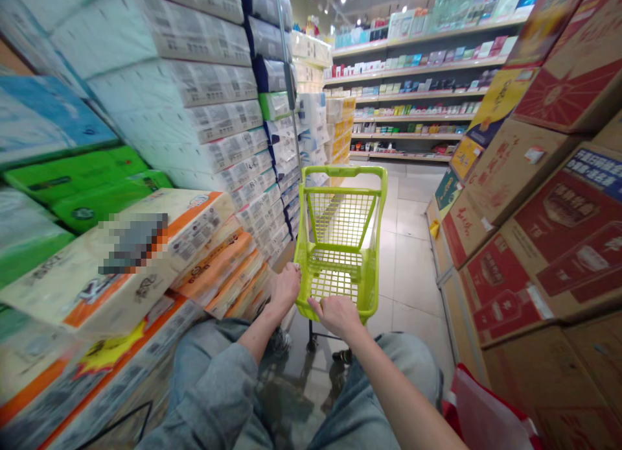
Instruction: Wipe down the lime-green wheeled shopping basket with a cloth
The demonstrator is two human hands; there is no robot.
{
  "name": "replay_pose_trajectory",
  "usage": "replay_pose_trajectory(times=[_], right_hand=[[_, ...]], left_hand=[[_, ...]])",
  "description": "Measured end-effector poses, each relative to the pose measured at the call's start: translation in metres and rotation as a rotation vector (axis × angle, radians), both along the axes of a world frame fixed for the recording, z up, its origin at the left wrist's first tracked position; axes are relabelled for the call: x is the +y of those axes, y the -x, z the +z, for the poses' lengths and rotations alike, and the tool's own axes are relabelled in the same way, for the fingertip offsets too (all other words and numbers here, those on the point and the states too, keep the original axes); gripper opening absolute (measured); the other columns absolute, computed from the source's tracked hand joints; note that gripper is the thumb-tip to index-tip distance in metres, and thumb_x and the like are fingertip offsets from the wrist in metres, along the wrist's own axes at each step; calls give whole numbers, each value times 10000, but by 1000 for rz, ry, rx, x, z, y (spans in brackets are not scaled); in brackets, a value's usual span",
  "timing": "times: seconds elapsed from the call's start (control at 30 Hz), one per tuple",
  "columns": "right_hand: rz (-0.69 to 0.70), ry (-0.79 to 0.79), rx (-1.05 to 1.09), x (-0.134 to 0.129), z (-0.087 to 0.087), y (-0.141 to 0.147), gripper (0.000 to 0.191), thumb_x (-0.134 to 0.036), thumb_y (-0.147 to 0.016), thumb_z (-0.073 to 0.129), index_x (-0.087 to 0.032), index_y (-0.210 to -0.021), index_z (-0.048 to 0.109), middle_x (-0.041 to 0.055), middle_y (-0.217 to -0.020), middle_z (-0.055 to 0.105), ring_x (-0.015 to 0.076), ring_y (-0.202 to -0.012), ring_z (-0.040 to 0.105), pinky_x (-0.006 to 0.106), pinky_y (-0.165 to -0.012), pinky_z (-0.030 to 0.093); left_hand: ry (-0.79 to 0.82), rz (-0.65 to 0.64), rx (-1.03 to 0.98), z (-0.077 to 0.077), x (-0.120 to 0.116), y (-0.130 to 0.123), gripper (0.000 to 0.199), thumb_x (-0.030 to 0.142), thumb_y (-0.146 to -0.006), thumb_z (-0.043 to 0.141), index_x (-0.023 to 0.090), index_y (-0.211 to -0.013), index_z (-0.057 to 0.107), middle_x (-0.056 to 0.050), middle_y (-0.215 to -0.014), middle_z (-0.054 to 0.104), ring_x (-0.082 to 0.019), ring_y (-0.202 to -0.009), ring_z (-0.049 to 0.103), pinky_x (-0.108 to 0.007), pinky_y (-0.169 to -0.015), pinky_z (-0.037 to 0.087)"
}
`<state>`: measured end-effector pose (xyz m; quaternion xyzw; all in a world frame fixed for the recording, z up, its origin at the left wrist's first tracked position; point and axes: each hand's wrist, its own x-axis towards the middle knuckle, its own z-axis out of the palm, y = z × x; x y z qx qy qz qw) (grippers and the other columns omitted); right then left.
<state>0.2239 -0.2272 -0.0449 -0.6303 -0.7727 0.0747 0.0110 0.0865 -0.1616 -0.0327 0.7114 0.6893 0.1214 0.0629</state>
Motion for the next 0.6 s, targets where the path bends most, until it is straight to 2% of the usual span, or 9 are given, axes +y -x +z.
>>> replay_pose_trajectory(times=[0.1,0.23,0.6], right_hand=[[3,-6,-2,1,-1,0,861,-621,-851,-16,-155,-736,699,121,-735,686,224,-733,649,285,-632,409],[-9,-7,-8,1,-2,0,868,-624,-847,-21,-154,-733,700,128,-741,687,231,-738,648,291,-637,410],[-22,81,14,6,1,-5,860,-658,-832,-4,-166,-778,700,142,-789,688,239,-792,641,306,-686,419]], left_hand=[[75,-2,88,7,2,2,317,320,-928,257,111,-1005,483,-159,-834,660,-246,-814,657,-321,-680,474],[102,-21,110,9,6,6,344,358,-923,263,132,-991,514,-138,-831,683,-255,-812,662,-341,-680,478],[151,-31,-45,11,16,12,435,422,-907,240,198,-1020,595,-114,-915,691,-236,-859,649,-316,-721,446]])
